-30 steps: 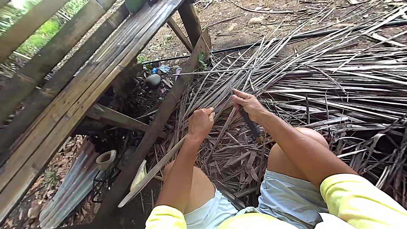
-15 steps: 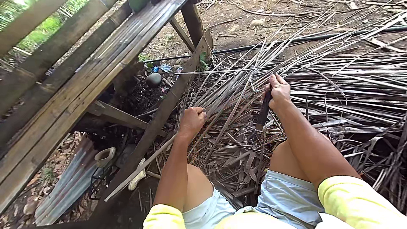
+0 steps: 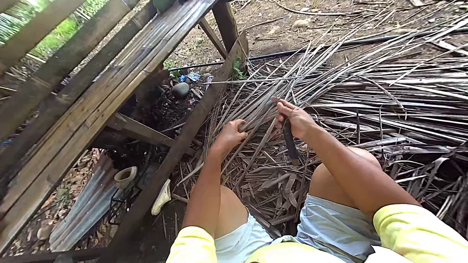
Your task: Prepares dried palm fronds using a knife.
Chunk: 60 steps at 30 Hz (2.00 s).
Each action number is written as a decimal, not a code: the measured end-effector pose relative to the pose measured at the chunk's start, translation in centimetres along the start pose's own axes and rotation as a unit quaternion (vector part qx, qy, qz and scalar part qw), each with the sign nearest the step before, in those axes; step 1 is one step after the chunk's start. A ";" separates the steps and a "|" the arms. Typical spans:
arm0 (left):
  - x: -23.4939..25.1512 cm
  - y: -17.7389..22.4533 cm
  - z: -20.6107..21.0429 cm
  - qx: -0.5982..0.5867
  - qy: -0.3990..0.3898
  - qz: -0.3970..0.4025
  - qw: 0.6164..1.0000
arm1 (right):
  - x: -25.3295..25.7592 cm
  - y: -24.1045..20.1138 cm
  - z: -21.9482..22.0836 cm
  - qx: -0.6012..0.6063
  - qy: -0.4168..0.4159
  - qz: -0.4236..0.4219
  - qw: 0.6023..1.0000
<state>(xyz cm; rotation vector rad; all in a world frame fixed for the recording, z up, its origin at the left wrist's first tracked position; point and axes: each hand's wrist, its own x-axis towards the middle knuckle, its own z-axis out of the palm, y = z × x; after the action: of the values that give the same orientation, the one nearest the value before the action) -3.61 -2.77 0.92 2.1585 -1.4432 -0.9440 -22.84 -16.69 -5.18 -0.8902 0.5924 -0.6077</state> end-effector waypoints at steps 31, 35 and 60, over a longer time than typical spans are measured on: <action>0.4 2.5 3.4 0.146 0.182 0.048 0.971 | -0.4 3.8 3.7 -0.381 -0.053 -0.100 0.918; 0.6 2.0 2.2 0.087 0.197 0.030 0.976 | -0.9 3.6 3.8 -0.424 -0.082 -0.106 0.896; -1.6 2.2 1.3 0.122 0.138 -0.011 0.983 | 4.1 -2.1 -5.5 -0.162 0.223 -0.114 0.954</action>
<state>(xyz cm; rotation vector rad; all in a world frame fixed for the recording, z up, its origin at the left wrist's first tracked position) -6.38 -2.11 1.94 2.3717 -1.4610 -0.4679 -24.30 -23.47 -7.04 -1.1473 1.0271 -0.9520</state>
